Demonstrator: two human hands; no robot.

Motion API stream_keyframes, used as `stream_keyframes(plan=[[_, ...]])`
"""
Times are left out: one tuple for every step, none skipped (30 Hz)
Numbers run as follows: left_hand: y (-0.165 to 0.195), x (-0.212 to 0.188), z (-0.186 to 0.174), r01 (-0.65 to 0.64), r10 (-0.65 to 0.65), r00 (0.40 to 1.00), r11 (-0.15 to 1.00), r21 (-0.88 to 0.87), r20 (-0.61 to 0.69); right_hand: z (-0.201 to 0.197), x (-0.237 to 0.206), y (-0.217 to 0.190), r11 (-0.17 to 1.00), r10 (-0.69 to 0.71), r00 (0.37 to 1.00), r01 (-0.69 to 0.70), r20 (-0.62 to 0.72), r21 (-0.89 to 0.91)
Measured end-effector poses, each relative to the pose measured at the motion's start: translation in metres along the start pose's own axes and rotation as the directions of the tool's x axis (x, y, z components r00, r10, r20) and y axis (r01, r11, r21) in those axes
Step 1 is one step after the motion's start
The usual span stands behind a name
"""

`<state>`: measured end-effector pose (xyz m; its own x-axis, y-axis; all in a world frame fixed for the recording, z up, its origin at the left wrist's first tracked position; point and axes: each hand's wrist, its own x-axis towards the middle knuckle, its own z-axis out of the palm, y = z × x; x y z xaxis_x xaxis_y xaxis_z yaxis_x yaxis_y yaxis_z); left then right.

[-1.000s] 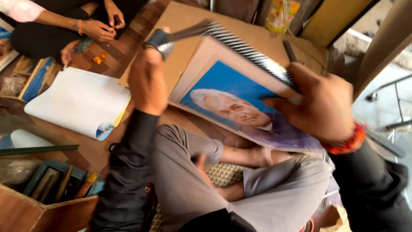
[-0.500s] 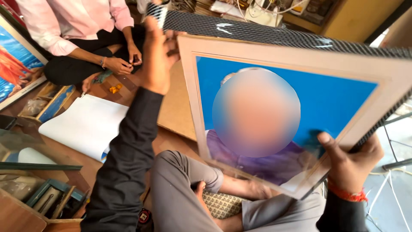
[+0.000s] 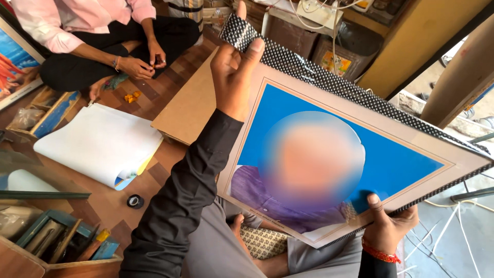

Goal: The person crumples brown kraft paper and lines a cardboard frame box with it, places a framed portrait into the box, then wraps the frame's edges with black patterned tape and threads a hanging wire through the frame's eyelets, turning the frame as they work.

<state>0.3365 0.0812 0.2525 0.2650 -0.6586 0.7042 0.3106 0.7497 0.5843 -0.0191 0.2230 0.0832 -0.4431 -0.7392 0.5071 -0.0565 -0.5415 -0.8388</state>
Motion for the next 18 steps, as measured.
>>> stream_keyframes(plan=[[0.001, -0.003, 0.0, 0.019, -0.019, 1.0, 0.999, -0.042, -0.003, -0.002, -0.001, 0.003, 1.0, 0.01, 1.0, -0.01, -0.006, 0.008], [0.002, -0.005, 0.0, 0.005, -0.005, 1.0, 0.999, -0.042, -0.002, -0.005, -0.003, 0.005, 1.0, 0.022, 1.0, -0.021, -0.012, 0.015], [0.002, -0.006, 0.0, -0.01, 0.01, 1.0, 0.999, -0.041, -0.002, -0.007, -0.005, 0.007, 1.0, 0.014, 1.0, -0.014, -0.012, 0.002], [0.003, -0.007, 0.0, -0.016, 0.016, 1.0, 0.999, -0.028, -0.001, -0.009, -0.005, 0.009, 1.0, 0.006, 1.0, -0.006, -0.011, -0.009], [0.004, -0.007, 0.0, -0.021, 0.021, 1.0, 1.0, -0.015, -0.001, -0.011, -0.006, 0.011, 1.0, -0.001, 1.0, 0.001, -0.01, -0.022], [0.005, -0.007, 0.0, -0.018, 0.019, 1.0, 1.0, 0.01, -0.003, -0.014, -0.005, 0.012, 1.0, 0.003, 1.0, -0.003, -0.006, -0.02], [0.006, -0.006, 0.001, -0.02, 0.02, 1.0, 1.0, 0.019, -0.006, -0.016, -0.005, 0.013, 1.0, 0.006, 1.0, -0.006, 0.002, -0.014], [0.007, -0.006, 0.001, -0.021, 0.021, 1.0, 0.999, 0.028, -0.01, -0.018, -0.004, 0.013, 1.0, 0.009, 1.0, -0.009, 0.01, -0.007], [0.008, -0.006, 0.002, -0.019, 0.019, 1.0, 1.0, 0.018, -0.014, -0.02, -0.004, 0.014, 1.0, 0.01, 1.0, -0.009, 0.013, -0.01], [0.01, -0.007, 0.003, -0.017, 0.017, 1.0, 1.0, 0.008, -0.016, -0.022, -0.003, 0.014, 1.0, 0.009, 1.0, -0.009, 0.015, -0.012], [0.011, -0.008, 0.004, -0.022, 0.022, 1.0, 1.0, 0.01, -0.019, -0.023, -0.003, 0.014, 1.0, 0.007, 1.0, -0.007, 0.014, -0.014], [0.012, -0.009, 0.004, -0.025, 0.025, 1.0, 1.0, 0.011, -0.02, -0.025, -0.003, 0.015, 1.0, 0.007, 1.0, -0.007, 0.019, -0.019], [0.013, -0.011, 0.005, -0.029, 0.029, 0.999, 1.0, 0.006, -0.018, -0.026, -0.003, 0.015, 1.0, 0.007, 1.0, -0.007, 0.021, -0.025], [0.014, -0.012, 0.005, -0.033, 0.033, 0.999, 0.999, 0.002, -0.017, -0.027, -0.003, 0.016, 1.0, 0.005, 1.0, -0.004, 0.024, -0.031], [0.015, -0.014, 0.006, -0.043, 0.043, 0.999, 0.999, -0.006, -0.015, -0.028, -0.003, 0.016, 1.0, 0.018, 1.0, -0.017, 0.02, -0.016], [0.016, -0.015, 0.006, -0.048, 0.048, 0.999, 0.999, -0.001, -0.018, -0.029, -0.003, 0.017, 1.0, 0.031, 0.999, -0.031, 0.017, -0.001], [0.016, -0.016, 0.007, -0.052, 0.052, 0.998, 0.999, 0.003, -0.02, -0.03, -0.003, 0.018, 0.999, 0.045, 0.999, -0.045, 0.015, 0.016], [0.016, -0.017, 0.007, -0.051, 0.051, 0.998, 0.999, 0.02, -0.027, -0.032, -0.002, 0.019, 0.998, 0.052, 0.998, -0.053, 0.018, 0.026]])
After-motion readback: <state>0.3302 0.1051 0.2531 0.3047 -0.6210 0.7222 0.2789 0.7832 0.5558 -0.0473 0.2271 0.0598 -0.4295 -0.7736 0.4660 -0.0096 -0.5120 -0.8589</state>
